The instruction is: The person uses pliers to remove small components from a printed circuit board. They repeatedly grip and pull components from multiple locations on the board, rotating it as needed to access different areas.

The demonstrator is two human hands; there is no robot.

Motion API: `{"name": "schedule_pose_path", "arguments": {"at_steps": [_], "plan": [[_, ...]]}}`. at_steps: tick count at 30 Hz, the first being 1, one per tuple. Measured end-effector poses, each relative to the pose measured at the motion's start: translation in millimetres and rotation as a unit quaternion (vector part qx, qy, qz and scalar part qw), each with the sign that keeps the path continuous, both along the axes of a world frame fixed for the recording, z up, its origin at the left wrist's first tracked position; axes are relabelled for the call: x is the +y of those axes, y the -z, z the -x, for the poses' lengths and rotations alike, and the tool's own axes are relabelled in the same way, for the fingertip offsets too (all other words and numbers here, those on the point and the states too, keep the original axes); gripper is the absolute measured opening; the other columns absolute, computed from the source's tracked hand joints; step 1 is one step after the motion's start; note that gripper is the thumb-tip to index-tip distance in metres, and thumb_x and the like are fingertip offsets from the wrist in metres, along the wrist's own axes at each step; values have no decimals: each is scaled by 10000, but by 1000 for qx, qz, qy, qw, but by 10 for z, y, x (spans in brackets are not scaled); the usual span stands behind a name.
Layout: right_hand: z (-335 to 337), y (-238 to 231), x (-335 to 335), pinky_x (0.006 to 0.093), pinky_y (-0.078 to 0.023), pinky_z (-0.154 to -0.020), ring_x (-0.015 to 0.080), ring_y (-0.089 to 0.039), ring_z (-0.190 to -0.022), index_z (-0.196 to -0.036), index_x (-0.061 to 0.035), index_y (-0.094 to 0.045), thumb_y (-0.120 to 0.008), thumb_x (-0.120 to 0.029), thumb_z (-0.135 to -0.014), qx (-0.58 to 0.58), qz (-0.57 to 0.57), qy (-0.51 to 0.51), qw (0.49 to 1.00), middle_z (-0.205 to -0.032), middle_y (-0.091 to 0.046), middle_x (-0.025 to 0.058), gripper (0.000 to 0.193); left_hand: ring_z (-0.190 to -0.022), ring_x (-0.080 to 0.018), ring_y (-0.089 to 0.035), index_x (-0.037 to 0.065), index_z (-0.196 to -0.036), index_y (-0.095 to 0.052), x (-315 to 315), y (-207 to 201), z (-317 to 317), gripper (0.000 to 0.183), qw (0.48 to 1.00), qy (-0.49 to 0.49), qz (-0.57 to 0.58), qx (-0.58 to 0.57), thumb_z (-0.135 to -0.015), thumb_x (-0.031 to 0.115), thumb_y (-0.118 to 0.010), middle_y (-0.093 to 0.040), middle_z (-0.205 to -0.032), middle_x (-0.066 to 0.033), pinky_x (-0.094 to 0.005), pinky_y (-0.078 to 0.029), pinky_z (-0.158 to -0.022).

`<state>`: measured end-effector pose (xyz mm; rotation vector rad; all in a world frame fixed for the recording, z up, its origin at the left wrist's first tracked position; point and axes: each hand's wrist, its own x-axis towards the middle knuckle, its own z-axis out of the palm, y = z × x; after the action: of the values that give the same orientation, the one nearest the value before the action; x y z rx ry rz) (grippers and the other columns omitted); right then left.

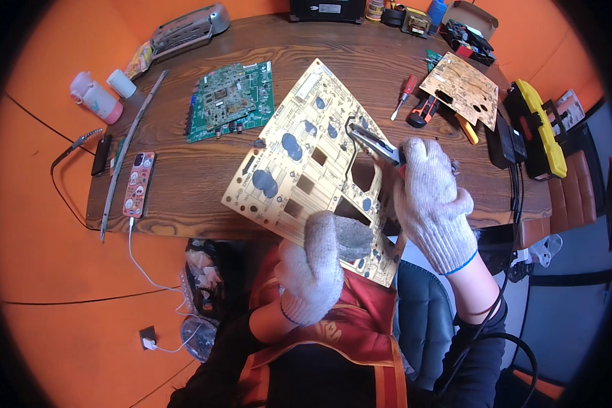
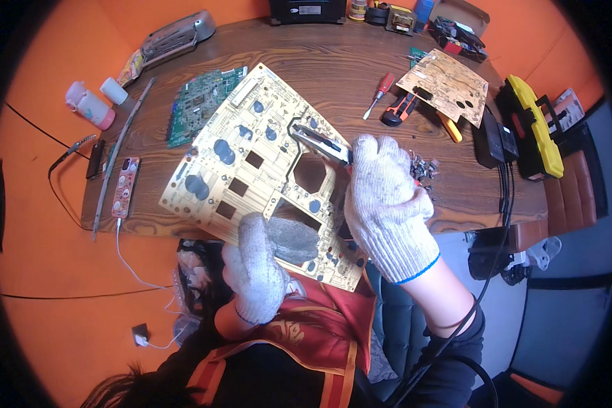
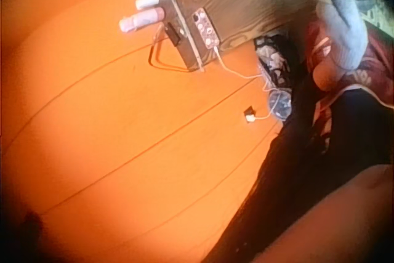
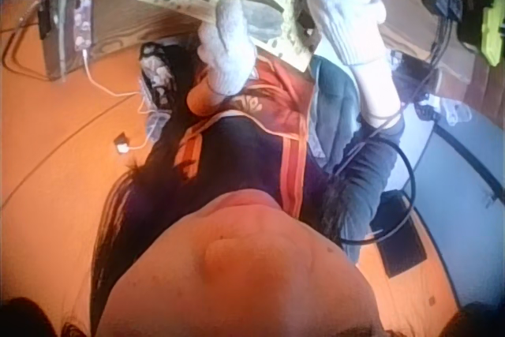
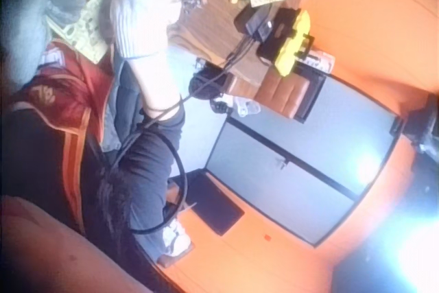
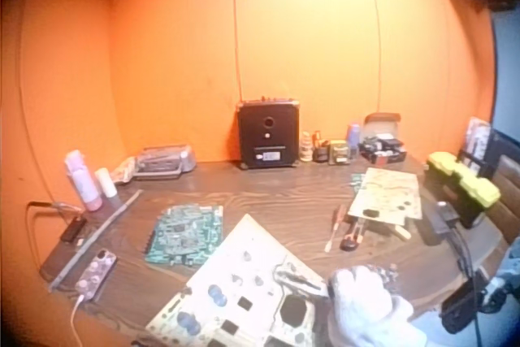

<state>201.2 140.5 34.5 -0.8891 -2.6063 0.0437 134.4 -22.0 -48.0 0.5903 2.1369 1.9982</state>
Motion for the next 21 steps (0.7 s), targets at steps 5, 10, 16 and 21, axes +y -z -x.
{"name": "schedule_pose_path", "arguments": {"at_steps": [5, 10, 16, 21], "plan": [[-1, -1, -48, 500, -511, -710, 349, -584, -932, -1011, 0, -505, -539, -102, -853, -2, 15, -8, 1000, -981, -536, 197, 191, -713, -192, -640, 55, -1173, -611, 32, 24, -34, 263, 999, 25, -38, 30, -921, 122, -579, -670, -922, -58, -289, -487, -537], [130, 45, -162, 425, -501, -595, 326, -612, -806, -1000, -31, -494, -596, -138, -840, -29, -15, 54, 998, -915, -549, 175, 218, -730, -199, -644, 44, -1168, -611, 49, 33, -59, 262, 998, 30, -45, 33, -919, 122, -585, -671, -931, -69, -293, -493, -556], [100, -34, -197, 429, -520, -608, 332, -618, -825, -1002, -22, -502, -580, -151, -846, -89, 4, 41, 995, -903, -561, 172, 217, -750, -208, -648, 31, -1162, -611, 42, 47, -52, 263, 998, 32, -49, 38, -916, 122, -593, -672, -942, -83, -298, -499, -578], [8, -45, -159, 435, -500, -627, 330, -607, -823, -1034, -11, -488, -561, -118, -849, -73, 25, 15, 997, -882, -553, 176, 226, -767, -215, -652, 20, -1158, -611, 47, 48, -22, 264, 997, 34, -55, 40, -914, 123, -599, -672, -950, -94, -302, -505, -597]]}}
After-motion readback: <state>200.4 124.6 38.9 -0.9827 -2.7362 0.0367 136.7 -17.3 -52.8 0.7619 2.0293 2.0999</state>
